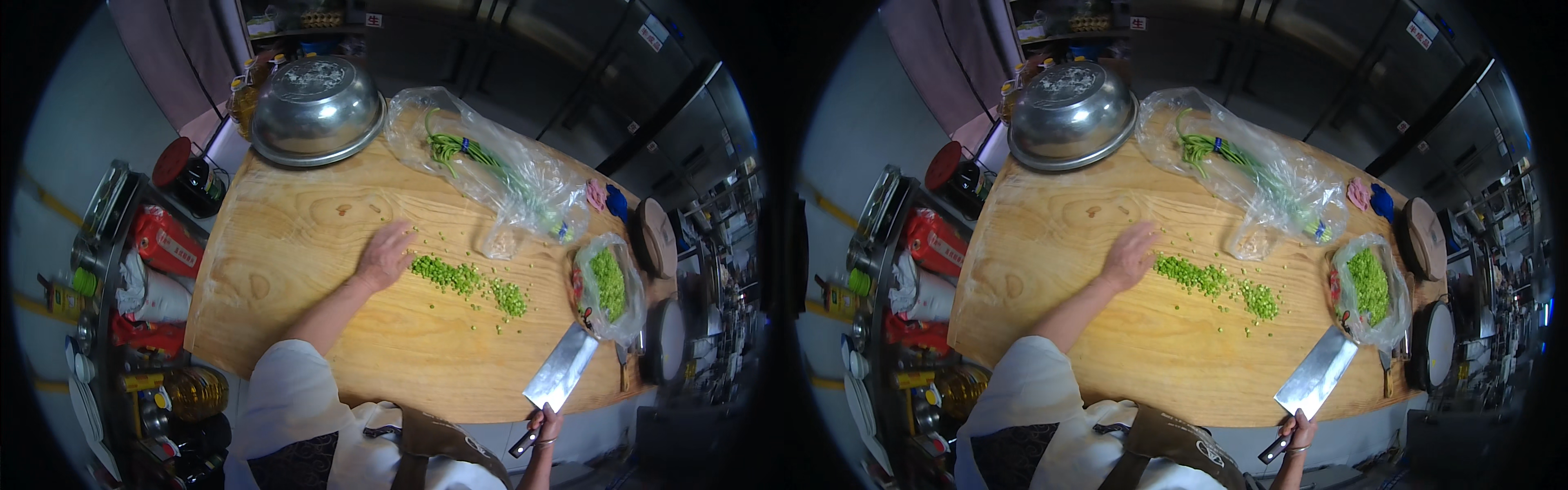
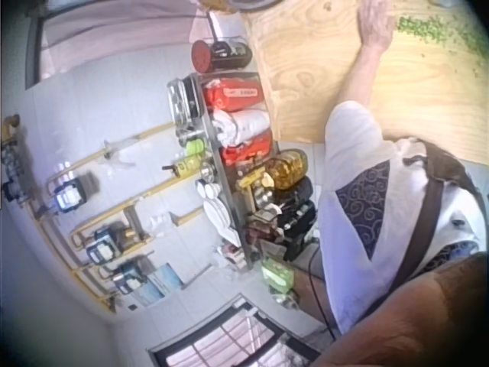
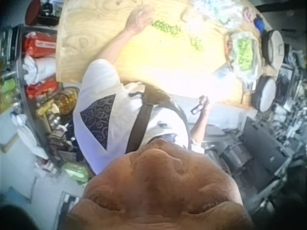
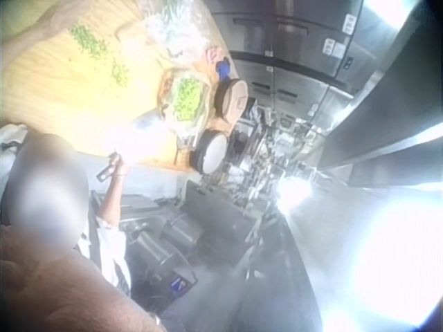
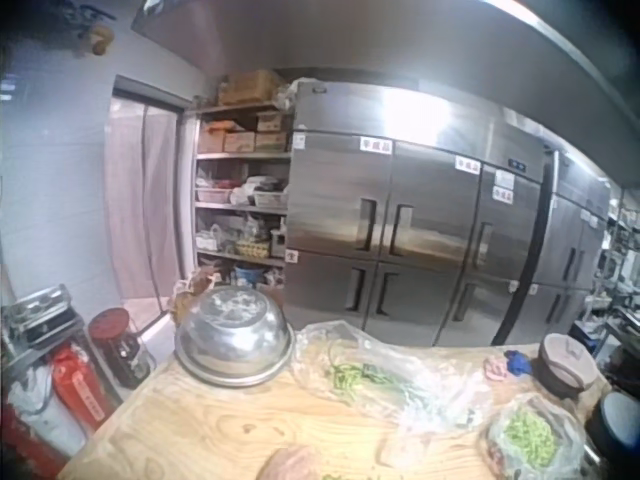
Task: The person uses a cleaver to chop a bundle of green onions on a wooden cutting board. After chopping, they gather the pieces and transfer them into a plastic bag.
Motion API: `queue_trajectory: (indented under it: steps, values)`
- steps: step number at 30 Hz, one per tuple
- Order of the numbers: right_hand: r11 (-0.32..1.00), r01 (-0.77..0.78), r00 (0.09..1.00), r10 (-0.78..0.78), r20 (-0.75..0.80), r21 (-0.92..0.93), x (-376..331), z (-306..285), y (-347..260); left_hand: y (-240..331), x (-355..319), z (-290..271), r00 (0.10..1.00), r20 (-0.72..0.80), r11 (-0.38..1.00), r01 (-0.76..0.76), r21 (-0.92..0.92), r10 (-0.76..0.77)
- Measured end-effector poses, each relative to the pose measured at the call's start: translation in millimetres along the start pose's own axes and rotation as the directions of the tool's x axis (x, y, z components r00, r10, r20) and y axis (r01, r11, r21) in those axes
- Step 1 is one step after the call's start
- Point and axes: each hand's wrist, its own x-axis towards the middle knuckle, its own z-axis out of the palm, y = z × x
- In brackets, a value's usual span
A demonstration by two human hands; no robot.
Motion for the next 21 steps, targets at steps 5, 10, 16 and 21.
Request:
queue_trajectory:
  steps: [5, 10, 16, 21]
  values:
    - [0.997, -0.055, 0.998, 0.056, 0.021, -0.051, 6.2, -12.4, 10.4, -35.9, 16.3, 12.8, 0.981, 0.053, 0.982, 0.187, 0.037, -0.189]
    - [0.997, -0.067, 0.997, 0.066, -0.038, -0.028, 7.7, -4.6, 6.3, 4.7, 35.7, 58.2, 0.985, 0.16, 0.943, 0.112, -0.314, -0.064]
    - [0.996, -0.089, 0.996, 0.089, -0.029, -0.013, 9.9, -8.8, 9.0, 64.7, 52.8, 82.2, 0.973, 0.223, 0.879, 0.058, -0.473, 0.056]
    - [0.993, -0.115, 0.99, 0.115, -0.084, 0.014, 5.7, -4.8, 3.7, 72.6, 66.9, 75.2, 0.963, 0.204, 0.885, -0.062, -0.461, 0.174]
